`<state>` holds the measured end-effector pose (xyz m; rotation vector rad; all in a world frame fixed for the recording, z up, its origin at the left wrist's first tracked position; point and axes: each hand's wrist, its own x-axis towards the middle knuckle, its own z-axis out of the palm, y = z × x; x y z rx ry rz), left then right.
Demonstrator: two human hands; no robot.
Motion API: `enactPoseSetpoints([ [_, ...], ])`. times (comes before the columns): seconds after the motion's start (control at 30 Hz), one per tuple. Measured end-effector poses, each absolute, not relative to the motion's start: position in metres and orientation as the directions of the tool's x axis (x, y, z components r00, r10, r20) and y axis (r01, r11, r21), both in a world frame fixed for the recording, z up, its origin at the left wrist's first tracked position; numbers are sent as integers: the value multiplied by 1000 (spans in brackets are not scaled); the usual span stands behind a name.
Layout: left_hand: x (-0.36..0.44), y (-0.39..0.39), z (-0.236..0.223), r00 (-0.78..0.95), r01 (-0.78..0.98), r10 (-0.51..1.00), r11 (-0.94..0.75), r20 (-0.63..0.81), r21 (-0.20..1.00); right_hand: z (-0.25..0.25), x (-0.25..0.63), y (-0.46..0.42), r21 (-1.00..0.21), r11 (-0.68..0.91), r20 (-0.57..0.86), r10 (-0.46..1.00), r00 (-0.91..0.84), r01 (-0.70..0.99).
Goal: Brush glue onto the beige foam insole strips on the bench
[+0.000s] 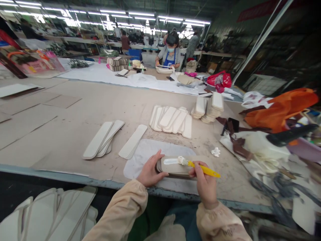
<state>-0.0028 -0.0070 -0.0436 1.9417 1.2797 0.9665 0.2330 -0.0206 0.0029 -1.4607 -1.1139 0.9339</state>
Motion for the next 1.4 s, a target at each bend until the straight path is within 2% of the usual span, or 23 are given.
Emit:
enactPoseSetpoints([
  [0.2, -3, -8, -43, 253, 489, 934, -347, 251, 801, 3, 273, -16, -970, -80, 31, 897, 441, 231],
  [0.4, -3, -8, -44, 241, 484, 937, -342, 253, 805, -1, 310, -11, -933, -120, 86, 841, 534, 340],
  [0.53, -3, -8, -44, 237, 477, 936, -346, 261, 808, 2, 313, -14, -946, -104, 97, 813, 574, 307],
  [0.63, -2, -8, -43, 244, 475, 934, -351, 262, 807, 5, 291, -23, -984, -15, 84, 842, 533, 179],
  [0.73, -2, -8, -43, 248, 484, 934, -349, 257, 802, 6, 255, -34, -998, 33, 48, 925, 378, 46],
  [0.83, -2, -7, -43, 244, 491, 935, -347, 256, 799, 6, 221, -41, -999, 32, 35, 977, 213, 20],
  [0.93, -1, -7, -42, 247, 480, 933, -353, 262, 803, 3, 202, -42, -999, 31, 33, 990, 139, 17],
  [1.17, -1, -8, -40, 251, 489, 933, -353, 258, 798, -1, 197, -44, -1000, -3, -2, 996, 92, 10],
  [1.4, -3, -7, -42, 261, 529, 935, -346, 239, 775, 1, 226, -43, -996, -8, 10, 980, 201, 84],
])
